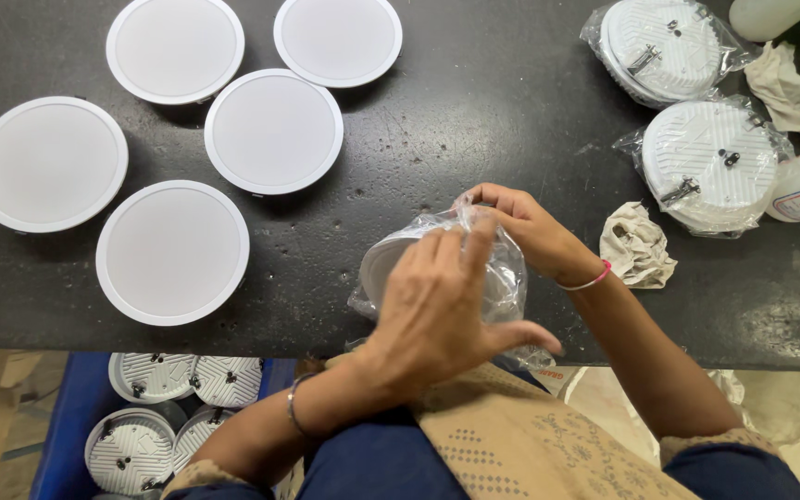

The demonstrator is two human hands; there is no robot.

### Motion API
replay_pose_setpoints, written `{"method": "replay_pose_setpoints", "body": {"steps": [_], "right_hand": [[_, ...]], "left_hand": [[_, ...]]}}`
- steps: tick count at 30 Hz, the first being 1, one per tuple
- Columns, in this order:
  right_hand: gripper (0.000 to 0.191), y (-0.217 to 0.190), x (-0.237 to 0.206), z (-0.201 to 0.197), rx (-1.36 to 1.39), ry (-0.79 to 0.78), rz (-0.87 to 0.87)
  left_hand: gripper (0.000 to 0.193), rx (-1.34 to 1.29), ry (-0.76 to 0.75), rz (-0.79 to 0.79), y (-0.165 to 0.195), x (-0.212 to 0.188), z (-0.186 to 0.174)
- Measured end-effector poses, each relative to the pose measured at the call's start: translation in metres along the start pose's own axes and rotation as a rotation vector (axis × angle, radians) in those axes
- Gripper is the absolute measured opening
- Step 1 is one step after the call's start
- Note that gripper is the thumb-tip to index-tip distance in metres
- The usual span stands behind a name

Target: The person carries a blue crate of round LED panel lights to a workbench, wipes each light's face with a cloth, slides it into a clear plastic bag, and stacks the bagged lights on the bench. They repeatedly take lights from the crate, wipe, bag, and set them aside.

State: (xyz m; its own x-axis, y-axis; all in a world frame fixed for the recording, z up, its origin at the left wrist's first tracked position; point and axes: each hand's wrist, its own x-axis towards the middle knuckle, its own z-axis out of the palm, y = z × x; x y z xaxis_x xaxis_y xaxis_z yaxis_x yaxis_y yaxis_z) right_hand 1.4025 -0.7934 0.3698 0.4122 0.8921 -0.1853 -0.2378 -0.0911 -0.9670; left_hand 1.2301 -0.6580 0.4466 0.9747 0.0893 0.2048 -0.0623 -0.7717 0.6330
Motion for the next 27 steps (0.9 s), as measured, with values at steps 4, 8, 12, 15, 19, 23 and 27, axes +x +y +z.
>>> {"method": "replay_pose_setpoints", "body": {"steps": [4, 8, 12, 15, 19, 23, 27], "right_hand": [[0.024, 0.001, -0.001, -0.001, 0.030, -0.005, 0.025], [0.024, 0.003, -0.003, -0.002, -0.022, -0.024, 0.004], [0.021, 0.003, 0.000, -0.001, -0.004, -0.015, 0.029], [0.021, 0.001, 0.001, 0.001, -0.001, -0.005, 0.043], [0.019, -0.003, -0.002, 0.003, -0.014, -0.032, 0.008], [0.019, -0.007, -0.006, 0.006, -0.149, -0.015, -0.007], [0.019, -0.022, -0.008, 0.004, -0.204, -0.045, 0.016]], "left_hand": [[0.031, 0.145, 0.221, 0.114, -0.003, 0.005, 0.011], [0.024, -0.096, -0.042, -0.085, -0.033, 0.025, 0.000], [0.035, -0.180, 0.045, 0.094, -0.051, 0.040, -0.010], [0.037, -0.125, 0.133, 0.371, -0.056, 0.047, -0.014], [0.020, -0.231, -0.060, 0.177, -0.059, 0.047, -0.013], [0.009, -0.118, -0.064, 0.355, -0.067, 0.038, -0.014], [0.024, -0.087, -0.074, 0.426, -0.070, 0.029, -0.019]]}}
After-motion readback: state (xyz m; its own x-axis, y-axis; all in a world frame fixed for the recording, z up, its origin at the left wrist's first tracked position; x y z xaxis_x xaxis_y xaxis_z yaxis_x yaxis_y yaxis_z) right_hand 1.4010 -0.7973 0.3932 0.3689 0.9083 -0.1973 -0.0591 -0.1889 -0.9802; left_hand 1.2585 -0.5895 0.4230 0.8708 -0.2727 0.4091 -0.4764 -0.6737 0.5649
